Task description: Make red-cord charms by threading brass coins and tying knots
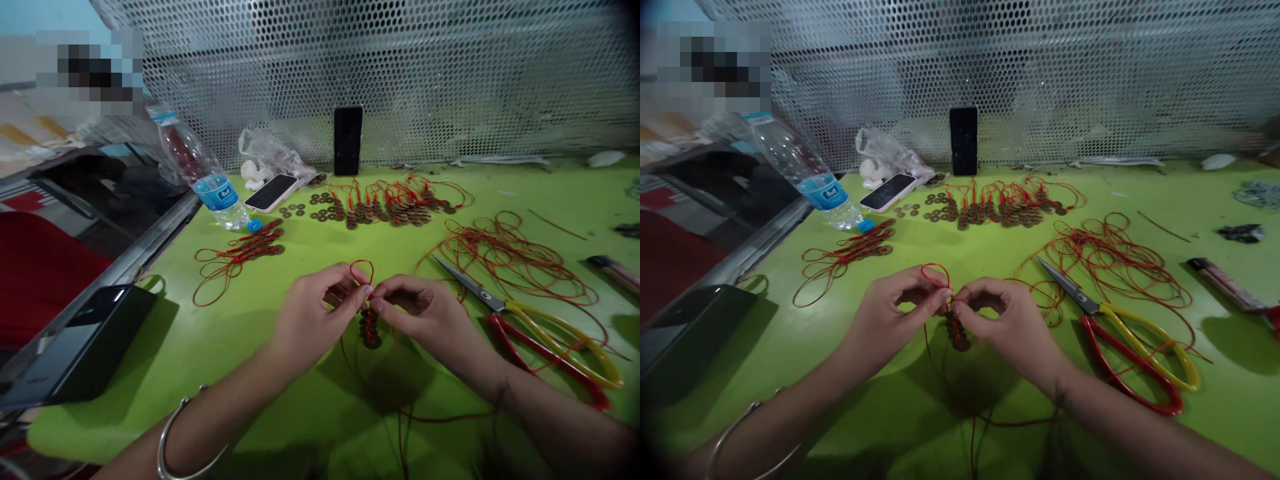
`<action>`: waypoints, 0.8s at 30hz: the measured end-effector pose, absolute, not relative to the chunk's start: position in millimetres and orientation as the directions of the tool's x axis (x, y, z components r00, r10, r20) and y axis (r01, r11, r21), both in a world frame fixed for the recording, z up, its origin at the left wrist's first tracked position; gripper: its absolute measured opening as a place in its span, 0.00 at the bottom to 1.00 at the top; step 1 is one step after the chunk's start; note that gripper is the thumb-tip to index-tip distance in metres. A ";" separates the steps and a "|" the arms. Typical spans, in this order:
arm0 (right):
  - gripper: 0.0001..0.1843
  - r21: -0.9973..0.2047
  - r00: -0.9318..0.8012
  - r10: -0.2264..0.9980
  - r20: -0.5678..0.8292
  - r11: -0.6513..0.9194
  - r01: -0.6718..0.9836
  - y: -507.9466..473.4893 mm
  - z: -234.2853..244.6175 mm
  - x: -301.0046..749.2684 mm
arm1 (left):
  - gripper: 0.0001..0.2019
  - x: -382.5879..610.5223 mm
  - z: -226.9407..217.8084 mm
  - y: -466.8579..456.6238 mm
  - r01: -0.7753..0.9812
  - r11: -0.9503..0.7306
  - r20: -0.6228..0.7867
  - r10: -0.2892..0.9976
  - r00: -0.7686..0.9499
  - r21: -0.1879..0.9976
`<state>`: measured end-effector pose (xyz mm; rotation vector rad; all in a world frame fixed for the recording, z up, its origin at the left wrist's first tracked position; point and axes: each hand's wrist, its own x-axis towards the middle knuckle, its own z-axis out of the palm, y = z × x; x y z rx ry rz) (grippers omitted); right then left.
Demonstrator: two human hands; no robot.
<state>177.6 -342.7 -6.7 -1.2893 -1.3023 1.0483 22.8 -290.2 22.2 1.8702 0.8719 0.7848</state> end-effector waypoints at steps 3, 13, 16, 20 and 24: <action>0.11 -0.991 0.069 0.997 0.036 0.027 0.133 -342.1 -7.7 179.1 | 0.04 20.8 21.5 -289.5 0.274 -0.331 0.133 0.821 0.555 0.903; 0.12 -0.998 0.090 0.996 -0.012 -0.018 0.067 -341.9 -9.4 180.2 | 0.04 17.4 24.8 -289.5 0.346 -0.335 0.095 0.824 0.559 0.876; 0.09 -0.998 0.034 0.999 -0.019 -0.021 0.063 -342.0 -9.6 180.2 | 0.04 18.6 24.7 -291.6 0.340 -0.291 0.065 0.837 0.543 0.894; 0.09 -0.997 0.028 0.999 -0.034 -0.036 0.072 -342.4 -8.7 179.8 | 0.04 20.2 21.8 -294.7 0.318 -0.257 0.051 0.844 0.534 0.913; 0.08 -0.996 0.035 0.999 -0.038 -0.041 0.079 -342.7 -8.9 179.4 | 0.03 20.6 19.1 -295.8 0.288 -0.239 0.061 0.856 0.514 0.927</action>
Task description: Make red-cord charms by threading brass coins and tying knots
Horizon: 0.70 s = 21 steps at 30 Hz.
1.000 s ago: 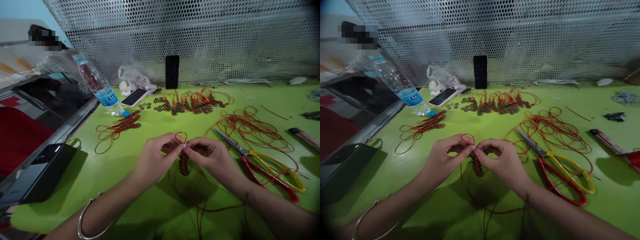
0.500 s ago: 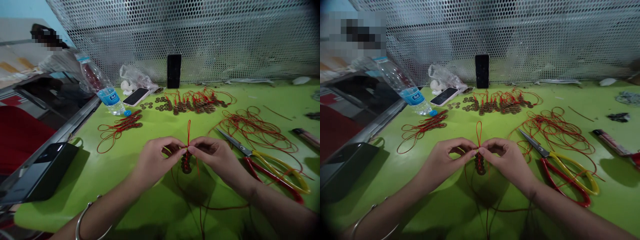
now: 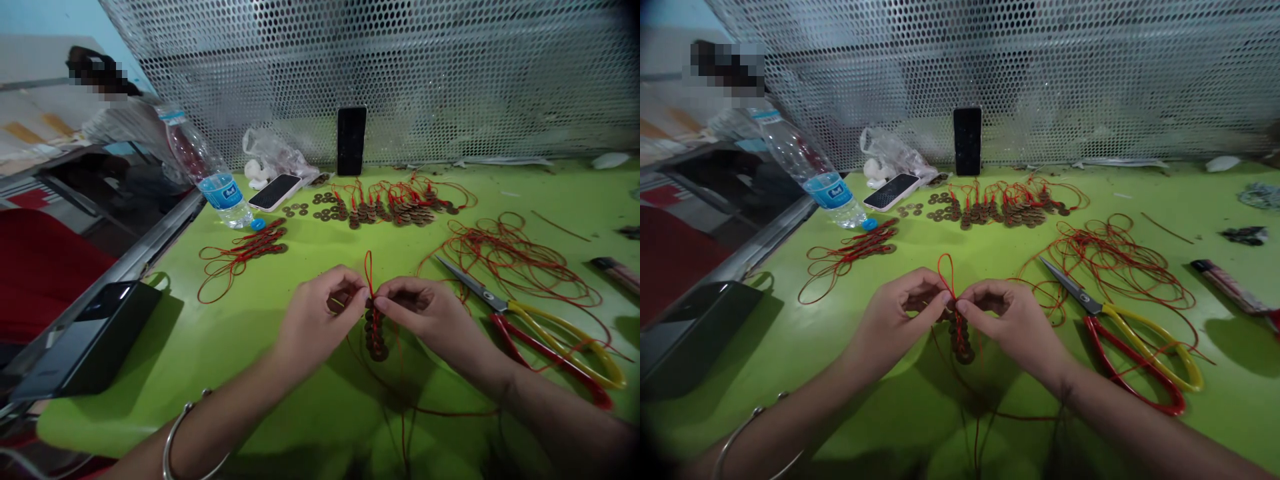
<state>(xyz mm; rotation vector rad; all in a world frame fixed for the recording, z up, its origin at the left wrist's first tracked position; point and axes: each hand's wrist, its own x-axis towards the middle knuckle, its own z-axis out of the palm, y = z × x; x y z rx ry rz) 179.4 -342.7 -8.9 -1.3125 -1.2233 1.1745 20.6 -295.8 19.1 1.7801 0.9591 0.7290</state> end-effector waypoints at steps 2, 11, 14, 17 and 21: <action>0.09 -0.996 0.046 0.998 -0.045 -0.048 0.070 -342.4 -9.9 179.6 | 0.04 20.4 18.5 -295.5 0.291 -0.240 0.060 0.856 0.514 0.926; 0.11 -0.999 0.109 0.993 -0.044 -0.042 -0.022 -341.9 -15.8 180.7 | 0.03 19.1 16.2 -296.1 0.392 -0.382 0.121 0.828 0.548 0.837; 0.12 -0.998 0.086 0.995 -0.048 -0.045 -0.037 -342.2 -17.6 179.8 | 0.04 18.7 14.7 -296.3 0.438 -0.474 0.170 0.802 0.572 0.764; 0.11 -0.999 0.092 0.995 -0.037 -0.036 -0.008 -342.2 -18.9 178.9 | 0.05 17.5 13.2 -296.9 0.495 -0.524 0.176 0.789 0.588 0.693; 0.08 -0.997 0.123 0.992 0.033 0.024 0.071 -342.0 -18.8 178.7 | 0.05 15.5 12.8 -298.1 0.524 -0.557 0.186 0.779 0.599 0.644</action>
